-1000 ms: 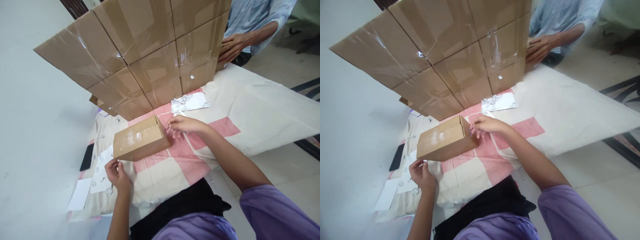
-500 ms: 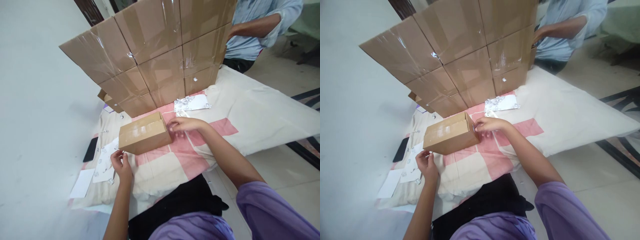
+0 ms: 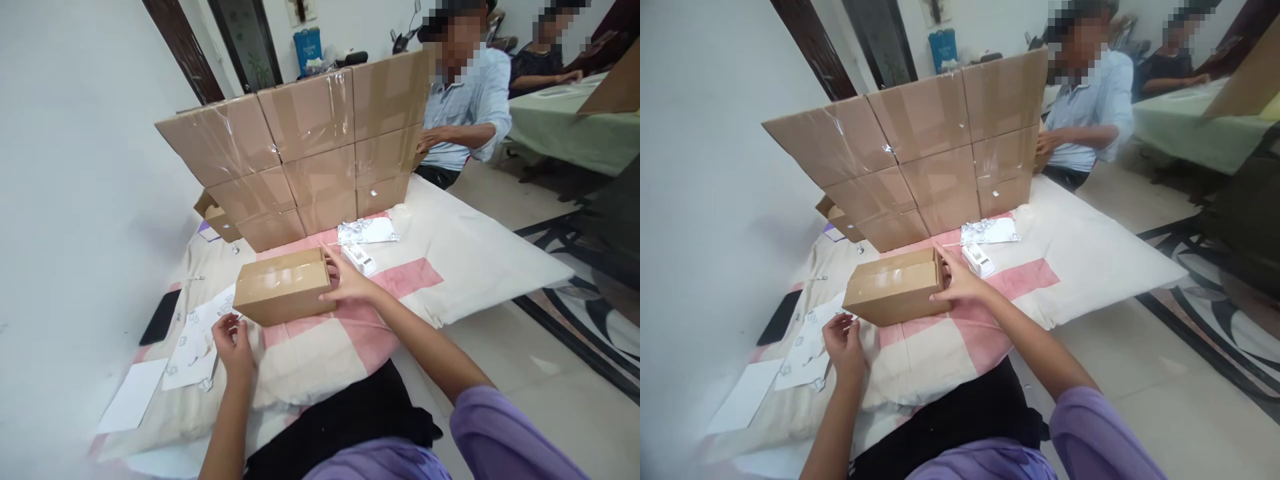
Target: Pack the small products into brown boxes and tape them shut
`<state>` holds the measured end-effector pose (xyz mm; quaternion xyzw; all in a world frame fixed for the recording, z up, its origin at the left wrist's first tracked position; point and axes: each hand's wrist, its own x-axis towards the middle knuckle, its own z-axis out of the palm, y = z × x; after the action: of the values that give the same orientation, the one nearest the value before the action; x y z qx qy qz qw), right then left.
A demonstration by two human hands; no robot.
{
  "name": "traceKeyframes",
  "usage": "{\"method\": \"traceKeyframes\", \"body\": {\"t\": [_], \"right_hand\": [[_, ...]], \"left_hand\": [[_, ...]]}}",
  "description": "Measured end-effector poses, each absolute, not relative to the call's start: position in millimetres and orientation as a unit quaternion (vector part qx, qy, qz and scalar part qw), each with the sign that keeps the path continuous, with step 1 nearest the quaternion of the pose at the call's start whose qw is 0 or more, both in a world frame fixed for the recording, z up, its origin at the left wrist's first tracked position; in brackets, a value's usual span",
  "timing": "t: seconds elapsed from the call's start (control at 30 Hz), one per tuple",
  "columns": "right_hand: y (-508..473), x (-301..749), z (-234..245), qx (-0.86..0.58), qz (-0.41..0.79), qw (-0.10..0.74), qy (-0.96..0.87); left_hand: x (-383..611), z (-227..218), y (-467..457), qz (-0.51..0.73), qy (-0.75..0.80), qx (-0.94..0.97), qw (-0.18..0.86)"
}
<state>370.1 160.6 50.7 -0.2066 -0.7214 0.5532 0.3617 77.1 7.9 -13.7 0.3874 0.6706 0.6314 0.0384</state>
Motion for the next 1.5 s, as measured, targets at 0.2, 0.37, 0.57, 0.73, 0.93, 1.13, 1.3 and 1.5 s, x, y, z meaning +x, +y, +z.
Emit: {"method": "traceKeyframes", "body": {"t": [0.2,0.37,0.57,0.73,0.93,1.13,1.3,1.5], "right_hand": [[81,460,55,-0.383,0.329,0.525,-0.685],[88,572,43,-0.561,0.017,0.634,-0.532],[208,643,45,-0.738,-0.025,0.496,-0.457],[281,614,67,-0.832,-0.002,0.318,-0.455],[315,599,77,-0.809,0.052,0.177,-0.557],[319,559,69,-0.804,-0.035,0.216,-0.552],[300,442,99,-0.618,-0.144,0.26,-0.728],[268,213,131,-0.288,-0.059,0.296,-0.909]], "left_hand": [[75,-15,4,0.647,0.666,0.366,0.055],[76,-14,-1,0.658,0.665,0.347,0.067],[77,-14,0,0.657,0.663,0.347,0.089],[77,-15,4,0.644,0.671,0.352,0.104],[77,-7,1,0.649,0.667,0.344,0.124],[33,21,-8,0.674,0.645,0.331,0.145],[-60,40,36,0.688,0.633,0.314,0.167],[-159,39,149,0.664,0.663,0.263,0.223]]}}
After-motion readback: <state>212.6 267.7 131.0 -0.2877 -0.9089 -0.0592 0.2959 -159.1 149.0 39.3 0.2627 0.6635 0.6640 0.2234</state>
